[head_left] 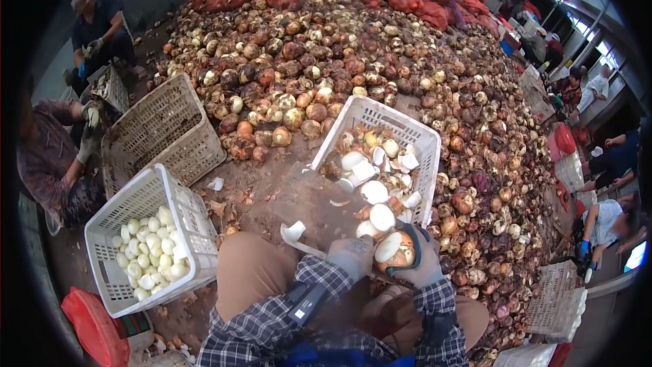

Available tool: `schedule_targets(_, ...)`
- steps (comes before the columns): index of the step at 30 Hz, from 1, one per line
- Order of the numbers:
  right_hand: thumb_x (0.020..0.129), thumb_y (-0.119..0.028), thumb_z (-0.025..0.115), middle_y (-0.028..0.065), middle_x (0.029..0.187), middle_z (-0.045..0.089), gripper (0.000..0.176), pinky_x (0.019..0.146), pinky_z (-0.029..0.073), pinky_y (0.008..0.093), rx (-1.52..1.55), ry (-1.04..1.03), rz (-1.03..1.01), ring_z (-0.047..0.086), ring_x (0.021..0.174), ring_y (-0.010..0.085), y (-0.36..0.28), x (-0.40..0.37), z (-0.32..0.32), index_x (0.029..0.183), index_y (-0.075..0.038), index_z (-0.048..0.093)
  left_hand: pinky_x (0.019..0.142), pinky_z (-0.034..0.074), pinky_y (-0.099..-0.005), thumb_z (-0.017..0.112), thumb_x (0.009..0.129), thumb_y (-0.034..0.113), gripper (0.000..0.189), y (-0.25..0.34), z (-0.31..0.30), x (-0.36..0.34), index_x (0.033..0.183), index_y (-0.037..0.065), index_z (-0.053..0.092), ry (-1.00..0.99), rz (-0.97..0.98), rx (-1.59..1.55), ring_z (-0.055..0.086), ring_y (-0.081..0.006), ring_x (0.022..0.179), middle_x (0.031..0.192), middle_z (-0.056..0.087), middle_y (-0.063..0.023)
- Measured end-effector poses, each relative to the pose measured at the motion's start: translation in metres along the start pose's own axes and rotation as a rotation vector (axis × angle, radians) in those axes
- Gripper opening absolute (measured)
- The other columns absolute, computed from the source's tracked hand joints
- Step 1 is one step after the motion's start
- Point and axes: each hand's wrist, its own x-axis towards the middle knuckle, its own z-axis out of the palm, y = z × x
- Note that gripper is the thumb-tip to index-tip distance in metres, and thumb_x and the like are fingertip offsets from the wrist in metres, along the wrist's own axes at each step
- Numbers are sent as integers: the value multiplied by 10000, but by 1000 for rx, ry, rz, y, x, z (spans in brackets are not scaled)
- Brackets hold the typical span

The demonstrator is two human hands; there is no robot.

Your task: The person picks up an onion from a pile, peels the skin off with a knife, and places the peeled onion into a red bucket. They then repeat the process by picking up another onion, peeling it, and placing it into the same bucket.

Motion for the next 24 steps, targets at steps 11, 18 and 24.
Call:
schedule_targets(11,616,-348,792,291,1370,346,977,1026,353,526,-481,104,-69,378,1243,458,-49,-9,21,1372,63,327,873,495,-375,554,847,276,390,-16,5,4,1140,21,535,-40,-22,-15,643,-279,1026,1072,670,-171)
schedule_targets(18,456,-244,919,137,1191,568,1021,954,490,385,418,337,206,592,1093,252,9,-14,23,1309,11,420,873,497,-391,520,869,323,391,-31,8,9,1127,31,552,86,-122,-154,649,-300,989,1050,668,-180)
schedule_targets(24,483,-365,897,156,1171,574,1031,961,464,405,432,461,50,573,1097,282,-18,-17,6,1310,26,422,812,498,-324,769,761,268,573,-11,6,-20,1183,-28,519,410,93,-1000,633,-191,898,990,656,-132)
